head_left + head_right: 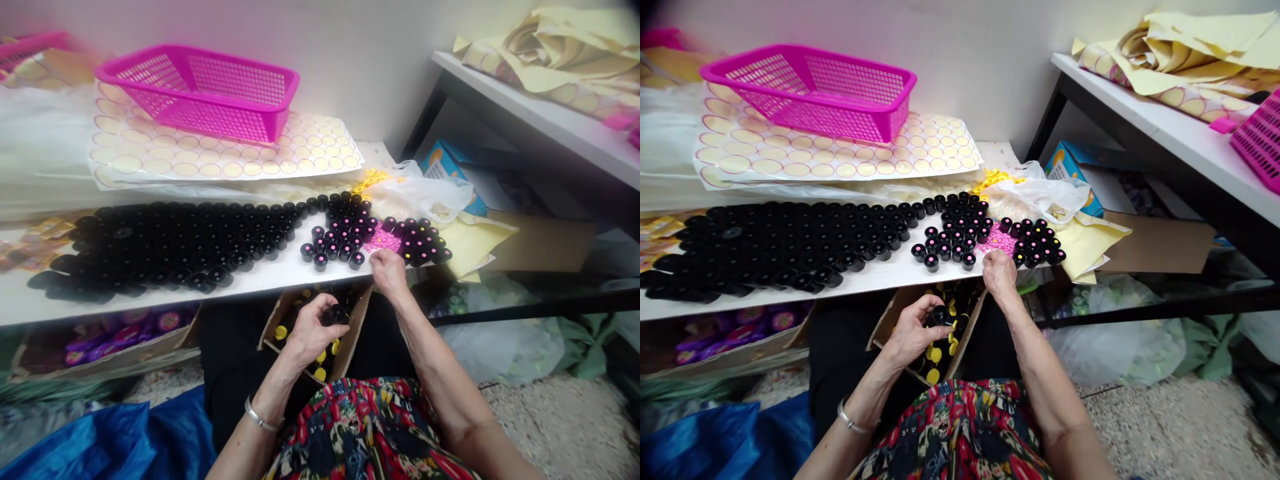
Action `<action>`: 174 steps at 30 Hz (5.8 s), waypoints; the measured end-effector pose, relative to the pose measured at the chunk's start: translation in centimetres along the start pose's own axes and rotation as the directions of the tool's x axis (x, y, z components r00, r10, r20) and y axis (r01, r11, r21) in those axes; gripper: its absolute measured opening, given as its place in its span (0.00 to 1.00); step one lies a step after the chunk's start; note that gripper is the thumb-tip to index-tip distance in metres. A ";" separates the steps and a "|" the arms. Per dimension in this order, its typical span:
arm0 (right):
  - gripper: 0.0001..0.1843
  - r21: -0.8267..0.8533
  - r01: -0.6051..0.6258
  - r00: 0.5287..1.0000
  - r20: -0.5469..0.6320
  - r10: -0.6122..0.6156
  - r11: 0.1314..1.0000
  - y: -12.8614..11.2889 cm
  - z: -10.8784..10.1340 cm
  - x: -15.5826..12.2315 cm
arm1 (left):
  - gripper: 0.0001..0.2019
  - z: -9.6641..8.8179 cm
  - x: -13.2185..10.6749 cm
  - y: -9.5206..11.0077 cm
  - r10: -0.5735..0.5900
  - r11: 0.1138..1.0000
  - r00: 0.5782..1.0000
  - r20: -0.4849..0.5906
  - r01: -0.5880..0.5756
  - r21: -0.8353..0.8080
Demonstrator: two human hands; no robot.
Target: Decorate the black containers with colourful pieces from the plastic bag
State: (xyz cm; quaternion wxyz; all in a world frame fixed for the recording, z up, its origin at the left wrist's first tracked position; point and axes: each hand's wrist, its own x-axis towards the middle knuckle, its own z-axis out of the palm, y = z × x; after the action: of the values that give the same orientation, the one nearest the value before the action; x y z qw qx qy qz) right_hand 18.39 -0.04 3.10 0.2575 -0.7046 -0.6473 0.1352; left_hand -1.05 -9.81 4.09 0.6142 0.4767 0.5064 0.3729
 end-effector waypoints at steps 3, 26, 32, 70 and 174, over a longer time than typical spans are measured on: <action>0.10 0.074 -0.005 0.999 -0.039 0.008 0.997 0.5 0.1 0.0 | 0.17 0.1 0.0 -0.3 -0.005 1.000 1.000 -0.011 0.005 0.011; 0.06 0.562 0.322 0.896 0.078 -0.436 0.762 -5.4 -4.4 -9.3 | 0.12 1.1 -0.2 -0.4 0.230 0.962 0.969 -0.088 -0.212 0.174; 0.07 0.496 0.396 0.869 0.070 -0.490 0.773 -4.9 -3.3 -9.6 | 0.12 1.0 -0.4 -0.1 0.232 0.959 0.971 -0.062 -0.218 0.182; 0.27 0.476 -0.154 0.988 0.065 0.140 0.866 -3.1 1.4 -3.5 | 0.11 -6.3 5.9 0.0 0.372 0.835 0.832 -0.412 -0.106 0.540; 0.09 0.072 0.111 0.980 -0.175 -0.097 0.991 -2.5 -0.5 -2.4 | 0.14 -6.6 3.2 -0.2 0.446 0.849 0.794 -0.413 -0.229 0.476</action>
State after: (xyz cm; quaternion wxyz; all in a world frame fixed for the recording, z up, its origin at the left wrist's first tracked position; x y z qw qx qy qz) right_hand 16.26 -2.44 4.53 0.3473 -0.6678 -0.6527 0.0864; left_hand -6.88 -5.45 2.82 0.2684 0.5611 0.6199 0.4783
